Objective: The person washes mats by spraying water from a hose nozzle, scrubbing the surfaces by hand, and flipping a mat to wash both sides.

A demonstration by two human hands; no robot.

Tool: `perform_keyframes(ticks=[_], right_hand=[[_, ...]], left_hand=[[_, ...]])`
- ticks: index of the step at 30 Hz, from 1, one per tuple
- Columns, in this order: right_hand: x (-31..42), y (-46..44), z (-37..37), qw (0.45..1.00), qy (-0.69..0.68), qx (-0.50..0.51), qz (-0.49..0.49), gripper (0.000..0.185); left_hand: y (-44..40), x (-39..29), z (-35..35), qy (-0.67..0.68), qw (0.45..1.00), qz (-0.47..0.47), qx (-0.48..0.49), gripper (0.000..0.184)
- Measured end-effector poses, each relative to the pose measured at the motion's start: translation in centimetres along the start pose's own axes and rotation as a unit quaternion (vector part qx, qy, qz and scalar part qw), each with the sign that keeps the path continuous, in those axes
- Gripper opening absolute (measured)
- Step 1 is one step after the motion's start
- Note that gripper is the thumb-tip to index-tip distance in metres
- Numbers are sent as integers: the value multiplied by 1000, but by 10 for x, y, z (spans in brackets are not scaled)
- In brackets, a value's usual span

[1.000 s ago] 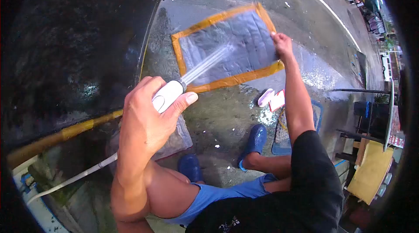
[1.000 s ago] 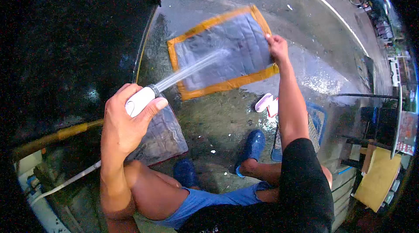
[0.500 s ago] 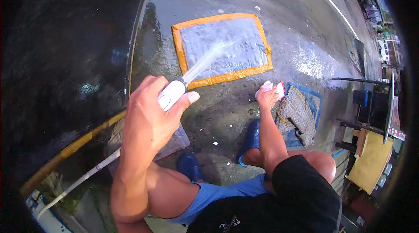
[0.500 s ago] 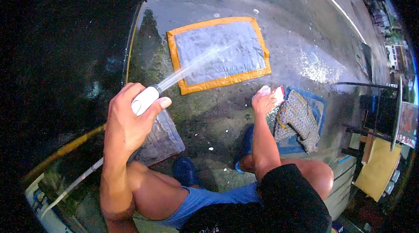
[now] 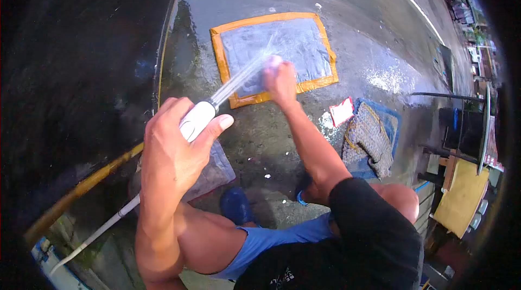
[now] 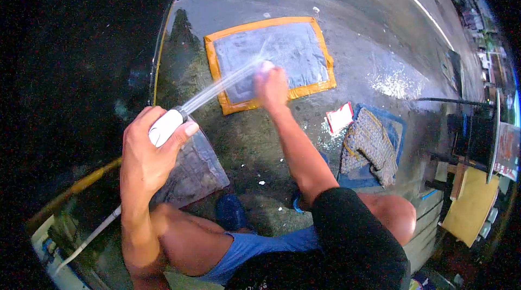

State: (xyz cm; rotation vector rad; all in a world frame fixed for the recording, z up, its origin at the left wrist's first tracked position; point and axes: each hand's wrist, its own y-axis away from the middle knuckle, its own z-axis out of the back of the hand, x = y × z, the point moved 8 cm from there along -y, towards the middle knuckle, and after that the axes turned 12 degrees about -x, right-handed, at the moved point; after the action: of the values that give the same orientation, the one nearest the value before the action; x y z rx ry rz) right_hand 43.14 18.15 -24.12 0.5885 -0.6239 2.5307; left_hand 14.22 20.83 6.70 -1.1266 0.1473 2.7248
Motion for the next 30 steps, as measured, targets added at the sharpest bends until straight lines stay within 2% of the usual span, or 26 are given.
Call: perform_keyframes(ticks=[2, 5, 8, 11, 15, 18, 20, 21, 24, 27, 28, 30], right_hand=[[49, 14, -28, 985, 140, 88, 56, 75], [82, 22, -50, 965, 161, 207, -6, 94], [87, 38, -60, 976, 127, 177, 3, 102], [103, 48, -52, 973, 160, 154, 62, 107], [87, 48, -66, 987, 72, 146, 12, 97], [72, 43, -86, 975, 46, 218, -13, 90], [80, 36, -74, 995, 5, 99, 24, 44], [87, 34, -63, 998, -15, 41, 41, 26], [90, 21, -60, 994, -76, 82, 13, 21], [97, 59, -99, 984, -9, 145, 104, 48], [94, 72, -104, 983, 8, 173, 55, 45], [101, 100, -98, 979, -26, 200, 32, 43]], left_hand=[[0, -2, -2, -5, 1000, 3, 8, 36], [-2, -5, -2, 1, 1000, -3, 7, 36], [-3, -4, -3, -3, 1000, -5, 9, 37], [-5, -3, -7, -1, 1000, 3, 16, 38], [-5, -2, -9, 24, 1000, 12, 15, 39], [-3, -1, -5, 20, 1000, 16, 13, 40], [-1, -1, 2, 11, 1000, 13, 9, 39], [0, 0, 4, 6, 1000, 12, 9, 39], [3, 2, 8, 9, 1000, 20, 12, 38], [5, 2, 10, 5, 1000, 11, 2, 38], [5, 0, 10, 4, 1000, -1, -2, 38], [4, -6, 8, 4, 1000, -26, -3, 38]])
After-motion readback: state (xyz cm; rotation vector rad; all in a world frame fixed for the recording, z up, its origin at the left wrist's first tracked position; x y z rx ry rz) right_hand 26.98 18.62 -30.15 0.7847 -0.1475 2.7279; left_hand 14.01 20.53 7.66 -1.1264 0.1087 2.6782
